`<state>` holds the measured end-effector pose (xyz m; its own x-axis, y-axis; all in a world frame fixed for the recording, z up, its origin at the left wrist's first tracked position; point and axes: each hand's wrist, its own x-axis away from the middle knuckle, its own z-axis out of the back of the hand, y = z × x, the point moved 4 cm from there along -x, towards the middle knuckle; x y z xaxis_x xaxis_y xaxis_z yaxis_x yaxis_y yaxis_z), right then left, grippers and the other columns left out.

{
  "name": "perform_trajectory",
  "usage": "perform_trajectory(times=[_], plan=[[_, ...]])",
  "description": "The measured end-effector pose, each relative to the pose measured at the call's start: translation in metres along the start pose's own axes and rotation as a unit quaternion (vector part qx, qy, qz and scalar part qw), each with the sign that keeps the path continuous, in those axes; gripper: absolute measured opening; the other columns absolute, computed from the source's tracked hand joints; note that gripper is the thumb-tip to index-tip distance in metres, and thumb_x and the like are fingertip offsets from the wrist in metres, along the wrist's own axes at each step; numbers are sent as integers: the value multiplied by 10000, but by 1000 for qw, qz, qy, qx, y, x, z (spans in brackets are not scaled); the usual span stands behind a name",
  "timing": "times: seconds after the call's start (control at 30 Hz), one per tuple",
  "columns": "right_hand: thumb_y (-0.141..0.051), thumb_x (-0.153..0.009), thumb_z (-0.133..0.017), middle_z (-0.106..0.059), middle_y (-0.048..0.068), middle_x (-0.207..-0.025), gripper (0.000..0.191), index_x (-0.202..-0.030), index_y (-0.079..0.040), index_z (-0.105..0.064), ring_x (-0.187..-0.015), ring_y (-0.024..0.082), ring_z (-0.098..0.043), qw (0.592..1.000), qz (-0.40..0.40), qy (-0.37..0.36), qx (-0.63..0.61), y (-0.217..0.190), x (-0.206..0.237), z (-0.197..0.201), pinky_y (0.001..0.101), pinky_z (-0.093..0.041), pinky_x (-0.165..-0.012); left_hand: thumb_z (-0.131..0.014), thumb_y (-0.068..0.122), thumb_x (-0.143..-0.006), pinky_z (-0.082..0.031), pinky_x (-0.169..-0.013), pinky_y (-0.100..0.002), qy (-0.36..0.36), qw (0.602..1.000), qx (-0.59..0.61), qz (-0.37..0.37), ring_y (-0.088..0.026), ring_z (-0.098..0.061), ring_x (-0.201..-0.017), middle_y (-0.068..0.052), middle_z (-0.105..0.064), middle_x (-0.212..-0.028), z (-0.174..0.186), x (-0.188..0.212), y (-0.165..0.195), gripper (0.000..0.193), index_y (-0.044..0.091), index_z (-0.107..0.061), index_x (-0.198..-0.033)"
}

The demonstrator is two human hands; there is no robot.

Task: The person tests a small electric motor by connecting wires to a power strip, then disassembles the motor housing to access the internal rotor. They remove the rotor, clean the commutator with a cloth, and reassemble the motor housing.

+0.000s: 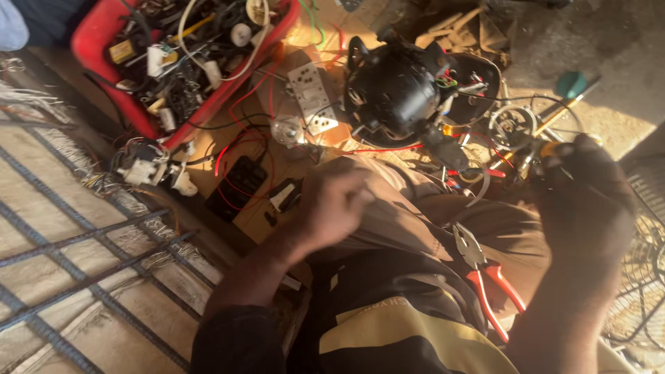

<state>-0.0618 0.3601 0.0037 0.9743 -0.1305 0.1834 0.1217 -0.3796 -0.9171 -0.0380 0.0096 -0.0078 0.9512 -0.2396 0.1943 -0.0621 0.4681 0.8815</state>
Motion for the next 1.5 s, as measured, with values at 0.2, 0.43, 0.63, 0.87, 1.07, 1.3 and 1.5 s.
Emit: perform_trajectory(times=[0.2,0.43,0.63,0.87,1.07,1.3,1.5], plan=[[-72,-1120,-455,-562,189,-1335,310,-1381,44,-575,-1203,251,-567,974,-115,78,-179,41,-10,46,318,-560,-977,-717,108,-926,-611,-813,-293,180,970,-16,164,-166,-793,-923,-84,-804,-970,86,1,-93,153,32,-752,-1055],[-47,-1112,-528,-631,135,-1304,267,-1371,-16,-590,-1131,183,-596,984,-146,85,60,62,-28,16,282,-533,-840,-727,63,-881,-568,-746,-439,144,974,-100,146,-301,-740,-825,-189,-718,-887,53,-75,-89,184,-1,-692,-1050],[-181,-1059,-610,-693,23,-1290,256,-1292,-116,-693,-1161,77,-651,967,-76,30,242,53,-19,2,231,-560,-909,-690,83,-842,-551,-889,-474,288,927,-228,78,-346,-654,-1078,-150,-703,-1129,57,-123,-53,219,88,-721,-1059],[-203,-1054,-593,-680,5,-1293,265,-1282,-83,-656,-1203,131,-650,595,53,-54,800,53,-34,10,271,-556,-974,-625,179,-901,-536,-797,-501,132,884,-394,216,-308,-699,-998,-132,-724,-1059,40,-153,-76,151,114,-726,-993],[-195,-976,-608,-680,63,-1270,292,-1228,-69,-686,-1142,189,-639,738,19,6,675,35,-41,9,334,-516,-975,-613,357,-950,-573,-812,-499,17,915,-335,226,-369,-725,-977,-177,-747,-1004,22,-154,-94,307,88,-759,-977],[-184,-902,-690,-636,84,-1402,353,-1238,-77,-712,-1203,202,-636,775,-2,44,631,30,-23,-1,343,-531,-979,-713,207,-829,-584,-886,-402,198,955,-79,206,-304,-750,-1020,-186,-765,-1086,54,-146,-102,355,75,-738,-1158],[-147,-872,-704,-658,105,-1333,389,-1257,-96,-705,-1133,165,-648,971,-38,56,229,38,-27,6,285,-546,-894,-740,205,-832,-583,-858,-404,253,933,-72,244,-288,-732,-964,-148,-759,-1040,98,-144,-87,363,64,-691,-1163]])
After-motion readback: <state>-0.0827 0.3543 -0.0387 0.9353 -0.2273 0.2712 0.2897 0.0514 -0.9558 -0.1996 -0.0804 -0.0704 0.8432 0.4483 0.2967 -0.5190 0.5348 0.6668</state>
